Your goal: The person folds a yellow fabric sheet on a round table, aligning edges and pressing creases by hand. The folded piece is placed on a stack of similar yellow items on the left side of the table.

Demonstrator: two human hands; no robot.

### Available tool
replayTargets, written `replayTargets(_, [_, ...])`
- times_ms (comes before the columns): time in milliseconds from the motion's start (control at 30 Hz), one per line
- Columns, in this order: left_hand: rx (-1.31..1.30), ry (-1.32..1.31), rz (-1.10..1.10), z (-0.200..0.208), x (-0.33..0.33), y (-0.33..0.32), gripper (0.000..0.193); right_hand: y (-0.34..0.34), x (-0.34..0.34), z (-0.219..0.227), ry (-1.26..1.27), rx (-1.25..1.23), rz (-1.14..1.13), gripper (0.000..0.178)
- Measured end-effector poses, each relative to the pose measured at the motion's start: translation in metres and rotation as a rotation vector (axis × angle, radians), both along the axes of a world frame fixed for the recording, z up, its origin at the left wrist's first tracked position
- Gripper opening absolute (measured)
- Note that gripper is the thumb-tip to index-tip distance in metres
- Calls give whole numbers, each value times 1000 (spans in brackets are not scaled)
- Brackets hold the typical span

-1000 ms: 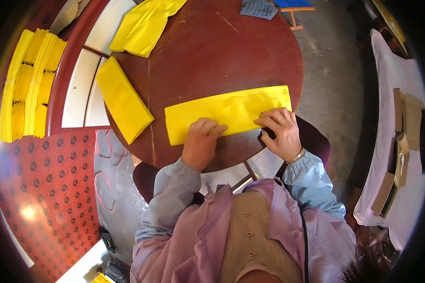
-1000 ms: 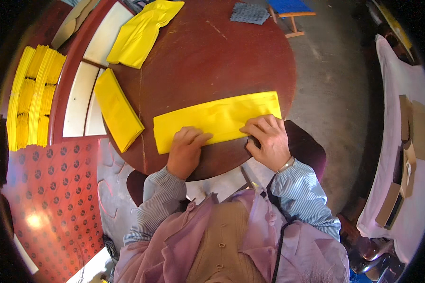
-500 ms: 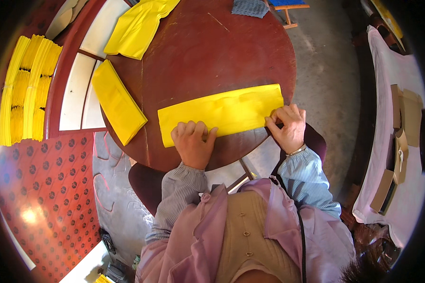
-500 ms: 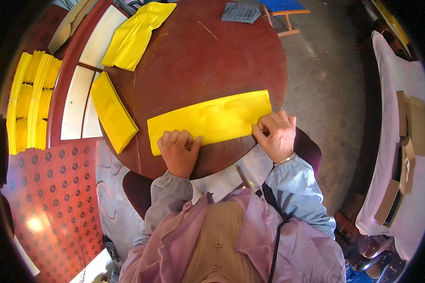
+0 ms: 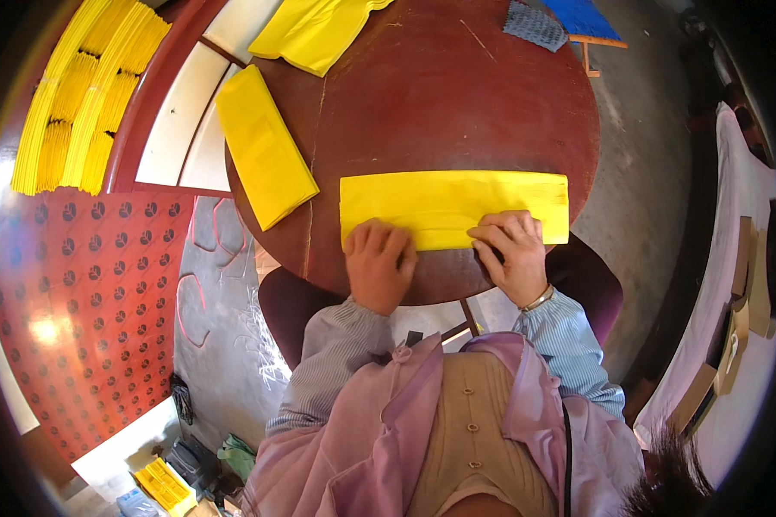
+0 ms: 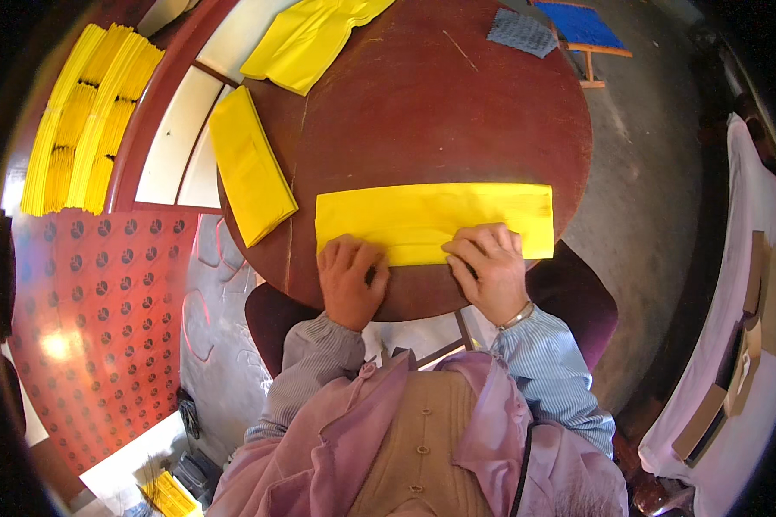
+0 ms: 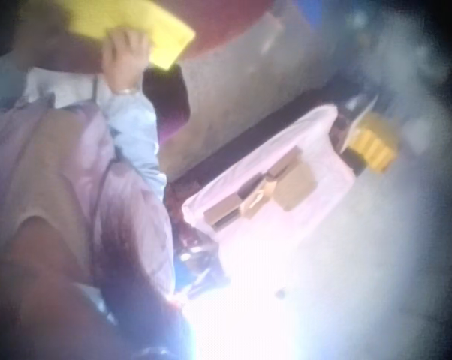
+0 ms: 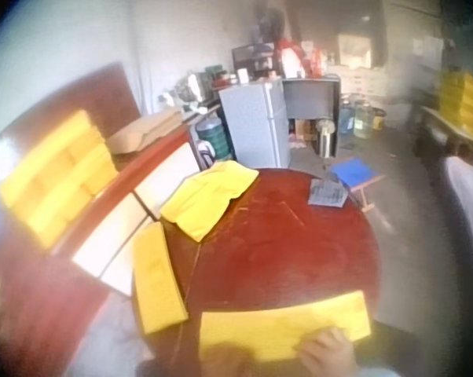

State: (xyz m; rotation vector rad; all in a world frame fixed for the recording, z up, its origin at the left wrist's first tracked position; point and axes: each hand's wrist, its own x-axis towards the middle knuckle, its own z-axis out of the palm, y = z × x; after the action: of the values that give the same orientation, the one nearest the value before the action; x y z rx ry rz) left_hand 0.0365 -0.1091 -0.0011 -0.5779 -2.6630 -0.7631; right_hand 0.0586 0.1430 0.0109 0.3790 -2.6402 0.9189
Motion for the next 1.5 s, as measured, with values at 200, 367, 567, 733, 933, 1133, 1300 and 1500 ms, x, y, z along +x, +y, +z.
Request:
replayTargets(200, [27,-51,95,6,15,-34,21,-1,1,-7,-9,-24,-55,13])
replayTargets(367, [-39,-11,83,6,11,-38,21,0,3,-12,30,33,-154,13])
replayTargets(567, [-1,18,13,17,-1,-20,20,5,5,-11,54,57,-199,14])
replayTargets(733, [289,-185,-310,-1,-33,35,42,3,6,-11,46,48,-204,15])
replayTargets(933, [201,-285,-187,-8,-27,55,84,25,20,-8,31,72,-265,19])
replayTargets(1133, [43,-207,-151,-6,-24,59,85,53,33,-11,29,66,-356,19])
replayTargets(1300, [-126,-120,-108,-10,-22,62,77,67,37,-13,12,68,-421,15])
replayTargets(1500, [-131,-124,-90,-11,-22,64,79,47,23,6,54,72,-242,20])
